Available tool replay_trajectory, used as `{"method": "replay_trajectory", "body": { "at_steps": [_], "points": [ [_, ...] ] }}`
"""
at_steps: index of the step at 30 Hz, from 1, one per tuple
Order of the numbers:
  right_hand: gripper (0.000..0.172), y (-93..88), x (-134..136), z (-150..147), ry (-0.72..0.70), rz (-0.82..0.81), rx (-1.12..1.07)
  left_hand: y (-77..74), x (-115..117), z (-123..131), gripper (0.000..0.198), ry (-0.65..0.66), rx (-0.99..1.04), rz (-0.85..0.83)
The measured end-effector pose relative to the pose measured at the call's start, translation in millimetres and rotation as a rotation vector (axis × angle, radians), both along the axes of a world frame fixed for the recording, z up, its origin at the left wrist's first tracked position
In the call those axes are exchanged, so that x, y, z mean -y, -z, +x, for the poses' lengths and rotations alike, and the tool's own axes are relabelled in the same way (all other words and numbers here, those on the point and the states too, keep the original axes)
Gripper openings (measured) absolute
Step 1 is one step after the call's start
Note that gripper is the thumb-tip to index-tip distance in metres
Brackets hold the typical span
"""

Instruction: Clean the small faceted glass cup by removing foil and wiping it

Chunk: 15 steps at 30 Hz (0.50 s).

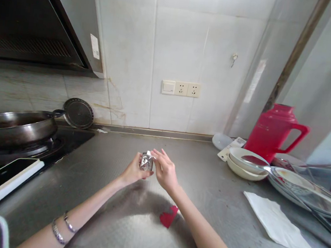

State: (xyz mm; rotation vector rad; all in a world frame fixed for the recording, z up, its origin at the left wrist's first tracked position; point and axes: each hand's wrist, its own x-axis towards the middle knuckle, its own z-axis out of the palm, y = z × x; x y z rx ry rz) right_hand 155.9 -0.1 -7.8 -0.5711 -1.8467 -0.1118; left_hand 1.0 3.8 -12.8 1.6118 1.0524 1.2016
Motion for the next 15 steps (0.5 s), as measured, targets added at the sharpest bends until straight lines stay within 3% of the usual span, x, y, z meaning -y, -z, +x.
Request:
{"method": "replay_trajectory", "body": {
  "at_steps": [4,10,15],
  "points": [
    [0.04,-1.1,7,-4,-0.004,0.056,0.111,4.7,-3,-4,0.055,-0.031,-0.076,-0.003],
    [0.04,-1.8,19,-13,-0.092,0.228,0.379,17.6,-12,-13,0.048,0.085,-0.027,0.112],
    [0.04,-5.4,11,-2,0.009,0.226,0.362,11.4,-7,-6,0.051,0.064,-0.12,0.047]
  ]
}}
